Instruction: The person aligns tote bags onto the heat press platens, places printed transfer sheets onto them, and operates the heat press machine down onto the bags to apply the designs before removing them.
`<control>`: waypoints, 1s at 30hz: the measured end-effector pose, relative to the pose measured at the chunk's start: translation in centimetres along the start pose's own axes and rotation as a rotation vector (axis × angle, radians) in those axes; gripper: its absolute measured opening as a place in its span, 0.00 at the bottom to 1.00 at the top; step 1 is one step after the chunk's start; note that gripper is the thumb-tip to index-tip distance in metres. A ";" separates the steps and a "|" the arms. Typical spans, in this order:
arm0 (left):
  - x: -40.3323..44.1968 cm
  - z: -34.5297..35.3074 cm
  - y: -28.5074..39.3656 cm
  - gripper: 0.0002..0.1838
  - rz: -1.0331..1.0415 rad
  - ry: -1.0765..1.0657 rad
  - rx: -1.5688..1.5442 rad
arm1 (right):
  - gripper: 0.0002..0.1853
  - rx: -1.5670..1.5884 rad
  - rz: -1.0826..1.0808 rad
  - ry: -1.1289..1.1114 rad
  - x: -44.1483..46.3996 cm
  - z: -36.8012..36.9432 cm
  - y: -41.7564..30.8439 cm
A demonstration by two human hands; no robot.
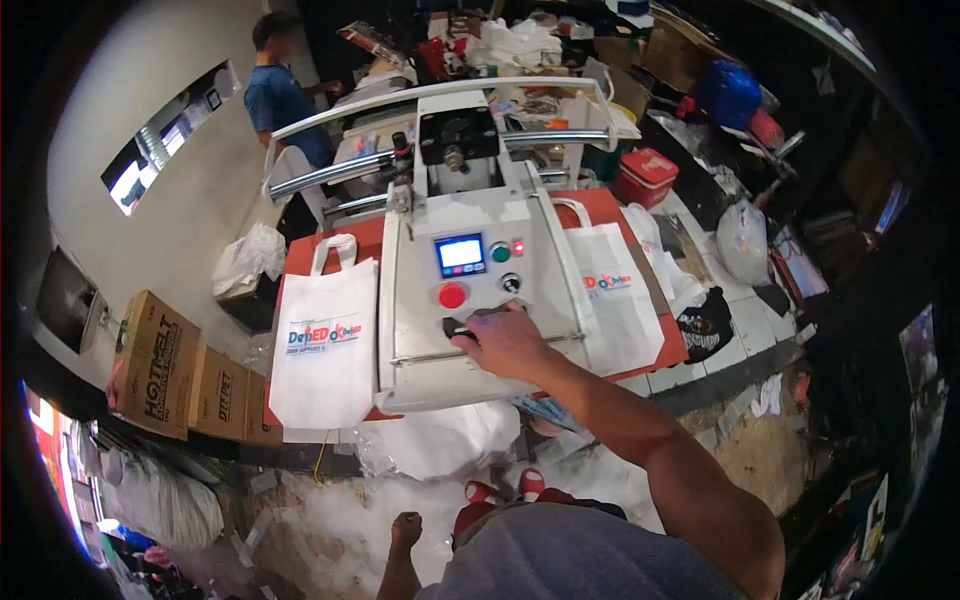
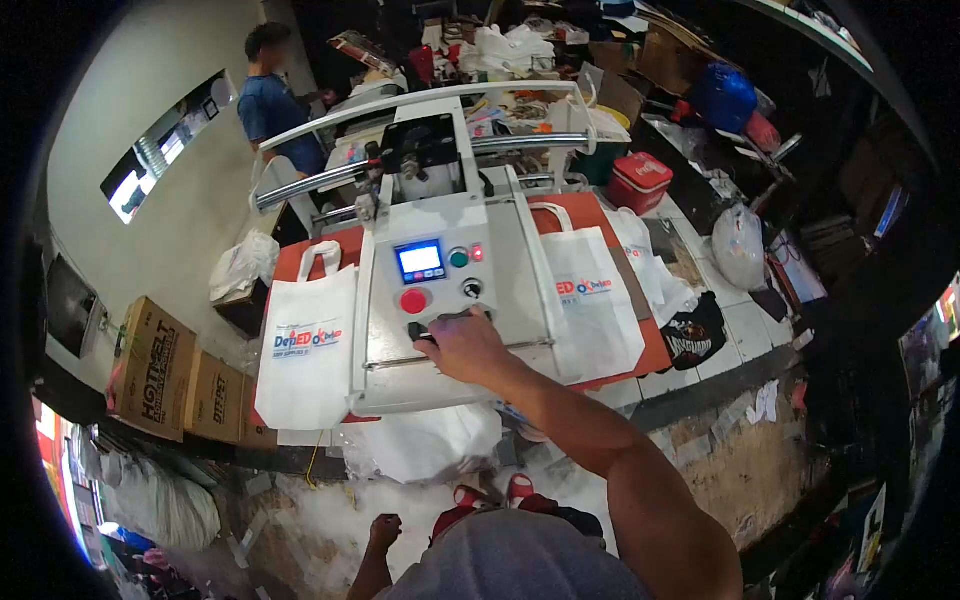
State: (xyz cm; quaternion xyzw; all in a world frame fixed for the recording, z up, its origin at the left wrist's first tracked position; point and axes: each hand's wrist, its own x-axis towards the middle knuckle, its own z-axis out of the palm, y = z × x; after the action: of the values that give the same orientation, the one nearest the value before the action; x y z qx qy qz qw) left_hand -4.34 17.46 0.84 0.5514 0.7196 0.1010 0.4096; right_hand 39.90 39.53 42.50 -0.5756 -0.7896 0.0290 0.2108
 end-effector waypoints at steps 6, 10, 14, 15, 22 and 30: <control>-0.4 -1.6 6.6 0.19 -0.059 -0.076 -0.181 | 0.23 -0.214 0.201 0.008 -2.5 -1.7 4.0; 0.9 -1.8 3.6 0.18 -0.027 -0.088 -0.191 | 0.23 -0.281 0.347 -0.003 -4.4 -3.6 6.3; 2.3 -3.6 1.3 0.20 -0.098 -0.144 -0.181 | 0.24 -0.326 0.419 0.085 -6.2 -4.4 8.6; 2.9 -4.3 0.4 0.20 -0.097 -0.145 -0.179 | 0.23 -0.348 0.421 0.136 -6.6 -4.3 9.1; 8.7 -13.5 -8.0 0.17 0.058 -0.154 -0.020 | 0.08 -0.476 0.439 0.630 -8.3 -3.3 6.5; 15.0 -34.6 -5.0 0.17 0.040 0.503 0.128 | 0.04 0.089 0.526 0.590 -7.1 6.4 -8.1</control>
State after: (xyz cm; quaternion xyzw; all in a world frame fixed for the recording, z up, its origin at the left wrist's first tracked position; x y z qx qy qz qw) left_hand -33.03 39.32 12.98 0.5480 0.7927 0.1974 0.1801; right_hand 32.03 31.54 36.92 -0.7321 -0.5185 -0.0503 0.4389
